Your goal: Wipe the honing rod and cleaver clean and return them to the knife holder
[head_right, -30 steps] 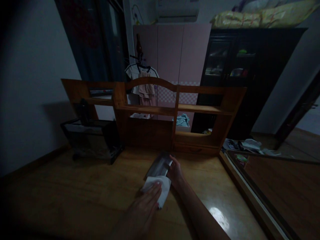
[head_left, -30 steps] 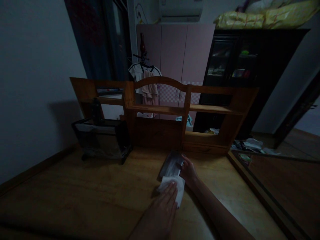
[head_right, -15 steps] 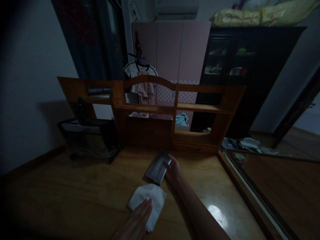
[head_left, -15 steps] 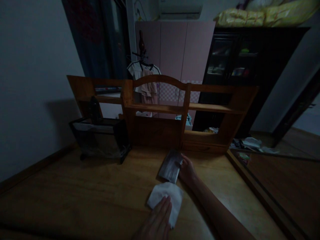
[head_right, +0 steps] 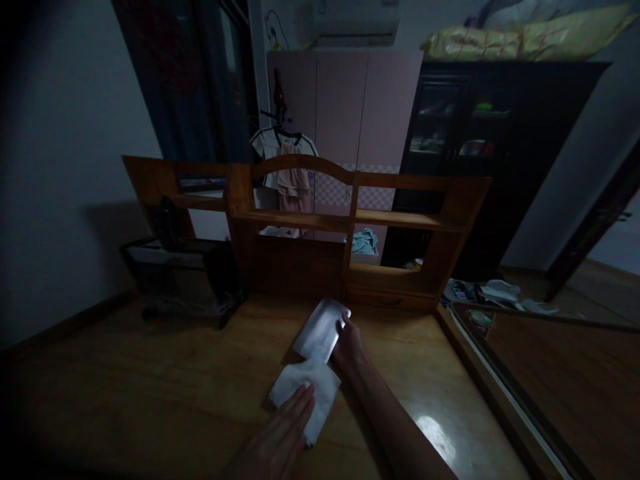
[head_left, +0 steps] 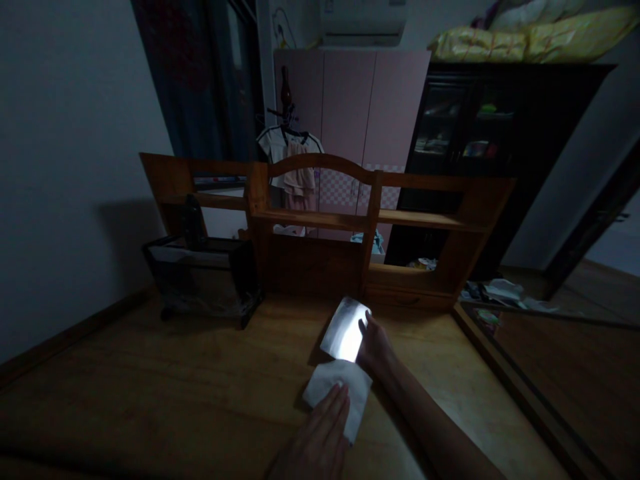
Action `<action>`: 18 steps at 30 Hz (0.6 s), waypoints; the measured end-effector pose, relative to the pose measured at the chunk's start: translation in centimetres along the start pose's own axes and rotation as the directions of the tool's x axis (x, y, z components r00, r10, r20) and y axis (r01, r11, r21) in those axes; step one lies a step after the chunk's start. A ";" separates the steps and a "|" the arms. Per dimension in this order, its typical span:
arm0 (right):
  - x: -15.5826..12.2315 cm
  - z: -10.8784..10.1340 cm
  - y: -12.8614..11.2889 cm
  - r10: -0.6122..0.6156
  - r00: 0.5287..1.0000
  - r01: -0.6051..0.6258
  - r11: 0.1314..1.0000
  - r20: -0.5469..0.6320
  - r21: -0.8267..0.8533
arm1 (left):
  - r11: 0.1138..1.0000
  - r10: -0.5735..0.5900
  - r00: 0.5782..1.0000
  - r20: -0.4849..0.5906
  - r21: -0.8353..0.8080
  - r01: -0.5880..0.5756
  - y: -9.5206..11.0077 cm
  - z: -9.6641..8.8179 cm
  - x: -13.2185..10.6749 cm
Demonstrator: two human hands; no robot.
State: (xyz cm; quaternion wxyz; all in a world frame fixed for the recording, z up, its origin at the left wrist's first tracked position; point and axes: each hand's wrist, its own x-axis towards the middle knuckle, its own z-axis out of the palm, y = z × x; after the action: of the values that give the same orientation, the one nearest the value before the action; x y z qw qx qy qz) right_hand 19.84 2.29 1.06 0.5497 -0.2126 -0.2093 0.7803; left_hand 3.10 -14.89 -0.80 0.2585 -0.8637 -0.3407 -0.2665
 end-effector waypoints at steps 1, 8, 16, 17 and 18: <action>-0.1 0.2 -0.1 0.003 1.000 -0.002 0.998 -0.026 0.057 | 1.000 -0.008 1.000 0.005 -0.020 0.008 0.1 0.1 0.3; -0.5 0.0 -0.6 -0.015 0.991 0.032 0.991 -0.132 0.131 | 0.986 -0.007 1.000 -0.005 -0.165 0.006 0.1 -0.4 -1.3; -0.7 0.9 -0.7 0.100 0.963 -0.069 0.989 -0.249 0.130 | 0.997 -0.074 0.995 0.062 0.006 0.074 0.7 -0.4 -1.3; -0.9 1.2 -0.8 0.116 0.959 -0.086 0.989 -0.259 0.122 | 0.994 -0.109 0.991 0.071 0.023 0.108 0.9 -0.3 -1.1; -1.2 1.5 -0.9 0.127 0.956 -0.100 0.988 -0.263 0.115 | 0.989 -0.149 0.985 0.090 0.030 0.146 1.1 -0.1 -0.8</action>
State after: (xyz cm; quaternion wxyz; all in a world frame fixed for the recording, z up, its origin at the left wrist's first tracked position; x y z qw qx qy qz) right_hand 20.00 1.28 2.94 0.5371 -0.3006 -0.0806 0.7840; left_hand 3.34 -15.97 -1.50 0.2321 -0.8444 -0.4183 -0.2411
